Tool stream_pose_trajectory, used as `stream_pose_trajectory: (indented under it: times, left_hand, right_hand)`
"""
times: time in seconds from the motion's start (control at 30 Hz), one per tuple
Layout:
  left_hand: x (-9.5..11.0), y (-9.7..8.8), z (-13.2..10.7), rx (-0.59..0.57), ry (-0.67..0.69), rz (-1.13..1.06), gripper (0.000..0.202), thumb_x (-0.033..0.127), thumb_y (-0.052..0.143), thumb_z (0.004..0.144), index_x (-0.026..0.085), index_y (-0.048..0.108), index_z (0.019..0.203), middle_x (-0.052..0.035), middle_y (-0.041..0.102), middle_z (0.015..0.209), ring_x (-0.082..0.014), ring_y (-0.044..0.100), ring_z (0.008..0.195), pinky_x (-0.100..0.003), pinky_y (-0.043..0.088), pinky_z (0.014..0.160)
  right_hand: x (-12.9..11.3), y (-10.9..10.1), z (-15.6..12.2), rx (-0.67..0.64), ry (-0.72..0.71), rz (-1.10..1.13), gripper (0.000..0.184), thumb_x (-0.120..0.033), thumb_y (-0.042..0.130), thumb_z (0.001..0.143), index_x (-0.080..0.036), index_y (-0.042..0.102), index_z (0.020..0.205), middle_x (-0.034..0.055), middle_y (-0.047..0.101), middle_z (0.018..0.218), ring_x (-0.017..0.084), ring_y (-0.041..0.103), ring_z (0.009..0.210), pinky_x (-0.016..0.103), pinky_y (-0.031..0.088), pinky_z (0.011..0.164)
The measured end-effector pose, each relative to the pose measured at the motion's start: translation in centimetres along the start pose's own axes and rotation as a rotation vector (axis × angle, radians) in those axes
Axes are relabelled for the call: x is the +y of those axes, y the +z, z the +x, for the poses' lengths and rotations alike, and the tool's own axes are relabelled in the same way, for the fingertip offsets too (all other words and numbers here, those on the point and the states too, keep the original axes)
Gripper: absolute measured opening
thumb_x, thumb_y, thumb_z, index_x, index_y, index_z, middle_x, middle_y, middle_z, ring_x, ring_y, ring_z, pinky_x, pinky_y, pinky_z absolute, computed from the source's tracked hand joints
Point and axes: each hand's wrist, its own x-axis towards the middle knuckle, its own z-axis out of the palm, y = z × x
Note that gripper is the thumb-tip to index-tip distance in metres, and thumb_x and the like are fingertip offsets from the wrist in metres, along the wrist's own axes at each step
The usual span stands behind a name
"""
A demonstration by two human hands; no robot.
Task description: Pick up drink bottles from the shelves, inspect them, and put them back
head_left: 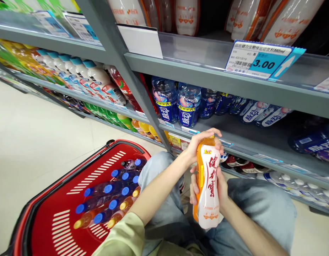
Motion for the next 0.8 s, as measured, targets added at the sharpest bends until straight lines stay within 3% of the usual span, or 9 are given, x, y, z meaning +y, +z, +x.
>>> stream_pose_trajectory:
  times: [0.63,0.8]
  left_hand:
    - [0.4,0.81,-0.36,0.02,-0.008,-0.008,0.02,0.036,0.061,0.082,0.018,0.06,0.09,-0.0019,0.061,0.059,-0.0217,0.065,0.064,-0.032,0.052,0.064]
    - [0.37,0.65,-0.32,0.032,-0.016,0.006,0.022,0.038,0.062,0.081,0.018,0.06,0.091,-0.0022,0.062,0.06,-0.0225,0.065,0.063,-0.031,0.05,0.059]
  right_hand:
    - [0.1,-0.03,-0.01,0.007,0.006,-0.019,0.067,-0.077,0.054,0.08,-0.019,0.058,0.113,0.0004,0.062,0.07,0.025,0.065,0.06,0.039,0.053,0.062]
    - [0.15,-0.02,-0.02,0.012,0.011,-0.021,0.068,-0.077,0.054,0.079,-0.019,0.058,0.114,0.0002,0.061,0.069,0.024,0.065,0.061,0.039,0.053,0.063]
